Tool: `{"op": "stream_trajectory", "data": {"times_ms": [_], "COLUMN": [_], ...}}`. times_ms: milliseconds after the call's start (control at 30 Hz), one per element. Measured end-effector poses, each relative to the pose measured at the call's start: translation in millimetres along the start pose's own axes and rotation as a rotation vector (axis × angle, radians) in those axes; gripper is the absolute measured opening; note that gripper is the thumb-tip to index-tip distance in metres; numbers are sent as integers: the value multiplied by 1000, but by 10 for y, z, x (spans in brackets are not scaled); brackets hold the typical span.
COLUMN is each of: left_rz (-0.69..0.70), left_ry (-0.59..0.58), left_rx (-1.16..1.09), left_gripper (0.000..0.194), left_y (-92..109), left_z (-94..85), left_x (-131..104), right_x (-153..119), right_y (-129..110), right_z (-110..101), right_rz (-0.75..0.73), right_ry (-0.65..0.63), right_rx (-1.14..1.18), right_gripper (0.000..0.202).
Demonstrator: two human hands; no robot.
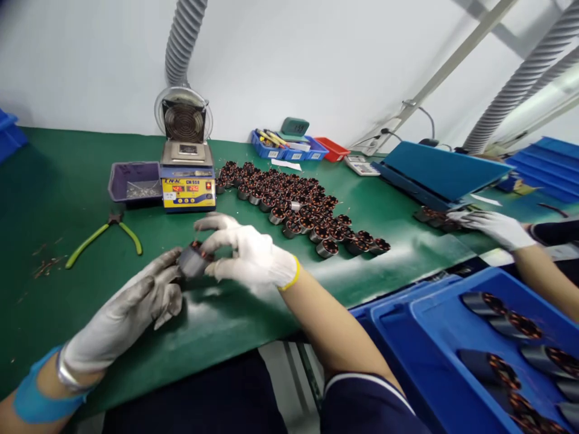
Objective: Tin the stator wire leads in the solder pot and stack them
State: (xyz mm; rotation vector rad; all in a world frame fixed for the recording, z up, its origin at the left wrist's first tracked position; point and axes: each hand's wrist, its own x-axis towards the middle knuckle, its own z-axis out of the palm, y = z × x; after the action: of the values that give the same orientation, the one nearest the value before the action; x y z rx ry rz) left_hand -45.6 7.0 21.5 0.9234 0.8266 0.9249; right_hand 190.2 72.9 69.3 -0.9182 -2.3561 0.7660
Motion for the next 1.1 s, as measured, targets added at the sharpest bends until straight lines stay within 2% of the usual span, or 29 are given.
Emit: {"op": "stream_trajectory", "data": {"times_ms": [33,67,100,167,233,267,367,467,533,600,667,733,800,833,900,967,1100], "left_rz": [-55,-79,-62,71,239,299,379,404,399,330,172,-20,-176,-216,-213,-153,-4], "left_ry": [-92,-134,-118,72,297,368,441,443,443,404,285,148,65,44,9,-18,-52], "left_rx": [-2,28,80,201,302,342,408,441,444,373,210,27,-83,-112,-143,-126,-43], "left_gripper": [64,59,56,56,64,68,67,64,62,60,49,40,47,53,58,55,43], "left_y": [36,60,69,46,-23,-68,-193,-237,-200,-128,-53,-10,1,1,7,24,28], "left_z": [2,5,9,16,15,11,-6,-6,9,29,40,35,14,1,-23,-39,-34], "left_x": [-9,-15,-18,-14,4,15,42,42,30,19,15,19,24,24,16,2,-15], "right_x": [-52,-99,-142,-219,-275,-291,-282,-228,-211,-224,-253,-270,-259,-243,-200,-148,-8], "right_y": [-109,-193,-251,-292,-267,-245,-195,-199,-219,-237,-251,-269,-309,-345,-453,-610,-931], "right_z": [77,154,231,382,537,618,850,989,986,900,752,581,426,361,255,174,69], "right_rz": [-54,-61,-26,128,307,384,528,568,556,424,129,-182,-376,-420,-444,-424,-446], "right_ry": [-25,-19,16,154,276,304,395,534,540,544,514,429,316,284,236,179,22], "right_rx": [62,86,95,163,375,518,864,924,815,556,159,-250,-541,-642,-783,-859,-800], "right_gripper": [15,16,23,46,68,70,56,42,31,19,10,12,17,17,18,24,28]}}
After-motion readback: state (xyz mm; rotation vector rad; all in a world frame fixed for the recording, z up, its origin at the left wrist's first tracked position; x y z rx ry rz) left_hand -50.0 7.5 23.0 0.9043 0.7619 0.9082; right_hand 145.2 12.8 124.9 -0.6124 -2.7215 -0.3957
